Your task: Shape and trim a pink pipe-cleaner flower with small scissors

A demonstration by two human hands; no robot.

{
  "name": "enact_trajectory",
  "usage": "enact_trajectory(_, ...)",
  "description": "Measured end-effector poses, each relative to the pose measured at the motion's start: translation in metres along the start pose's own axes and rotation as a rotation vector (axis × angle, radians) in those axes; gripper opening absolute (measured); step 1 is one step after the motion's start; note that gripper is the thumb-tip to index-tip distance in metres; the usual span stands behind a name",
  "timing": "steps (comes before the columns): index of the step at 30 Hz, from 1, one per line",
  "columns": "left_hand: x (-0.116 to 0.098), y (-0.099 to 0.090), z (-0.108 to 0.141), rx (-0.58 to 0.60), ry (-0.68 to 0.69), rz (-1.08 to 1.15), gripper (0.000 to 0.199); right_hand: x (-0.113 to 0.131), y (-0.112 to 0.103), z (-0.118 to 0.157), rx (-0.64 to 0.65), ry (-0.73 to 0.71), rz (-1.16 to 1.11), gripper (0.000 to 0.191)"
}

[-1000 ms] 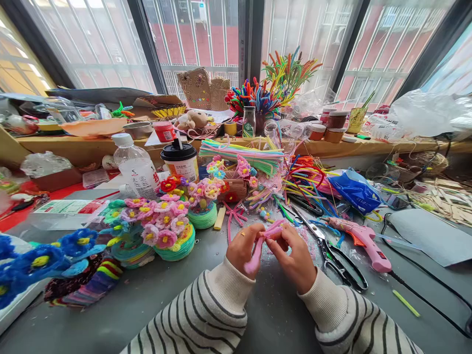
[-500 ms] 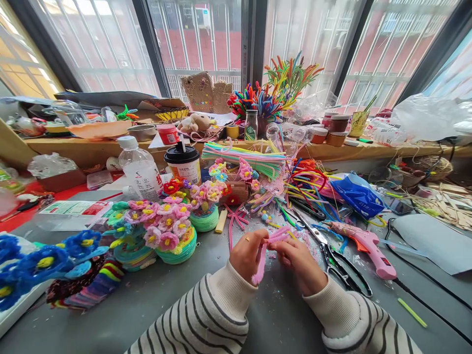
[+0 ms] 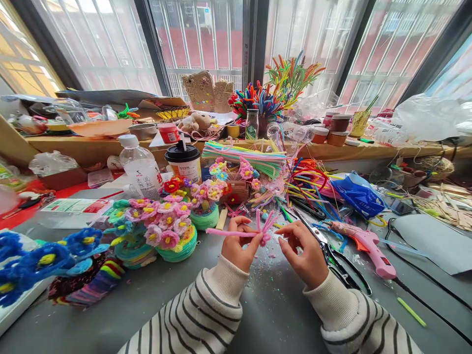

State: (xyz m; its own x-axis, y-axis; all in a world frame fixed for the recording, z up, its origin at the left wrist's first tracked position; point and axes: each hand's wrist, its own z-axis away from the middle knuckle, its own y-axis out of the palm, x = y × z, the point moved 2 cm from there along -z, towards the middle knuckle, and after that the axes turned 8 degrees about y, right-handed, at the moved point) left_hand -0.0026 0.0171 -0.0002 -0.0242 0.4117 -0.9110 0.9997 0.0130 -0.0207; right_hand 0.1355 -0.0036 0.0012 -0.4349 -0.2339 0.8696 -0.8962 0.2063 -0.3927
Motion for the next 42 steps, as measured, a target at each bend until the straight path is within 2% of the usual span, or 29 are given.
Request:
enact_trajectory(4, -0.003, 0.002, 0.001, 0.006, -0.032, 0.033, 0.032, 0.006, -0.001, 0.006, -0.088, -0.348, 0.31, 0.017)
enact_trajectory(8, -0.005, 0.004, 0.003, 0.027, -0.026, 0.007, 0.03, 0.007, 0.003, 0.008, -0.119, -0.523, 0.458, 0.016)
enact_trajectory(16, -0.008, 0.005, 0.004, 0.028, 0.019, -0.058, 0.027, 0.009, 0.005, 0.008, -0.154, -0.643, 0.599, 0.011)
enact_trajectory(23, -0.002, 0.004, 0.006, 0.014, 0.115, -0.18, 0.022, 0.009, 0.009, 0.009, -0.078, -0.581, 0.685, 0.015)
enact_trajectory(28, -0.002, 0.005, 0.008, 0.06, 0.224, -0.289, 0.017, 0.007, 0.014, 0.009, -0.055, -0.443, 0.557, 0.014)
enact_trajectory(32, -0.009, 0.005, 0.012, 0.108, 0.345, -0.491, 0.014, 0.006, 0.016, 0.008, -0.014, -0.203, 0.317, 0.011)
enact_trajectory(35, -0.012, 0.006, 0.015, 0.063, 0.405, -0.538, 0.014, 0.003, 0.017, 0.006, 0.066, 0.003, 0.048, 0.013)
enact_trajectory(38, -0.012, 0.007, 0.015, 0.011, 0.342, -0.382, 0.016, -0.001, 0.016, 0.005, 0.151, 0.241, -0.272, 0.015)
enact_trajectory(42, -0.009, 0.008, 0.01, 0.005, 0.131, -0.011, 0.024, -0.004, 0.018, 0.005, 0.28, 0.461, -0.623, 0.019)
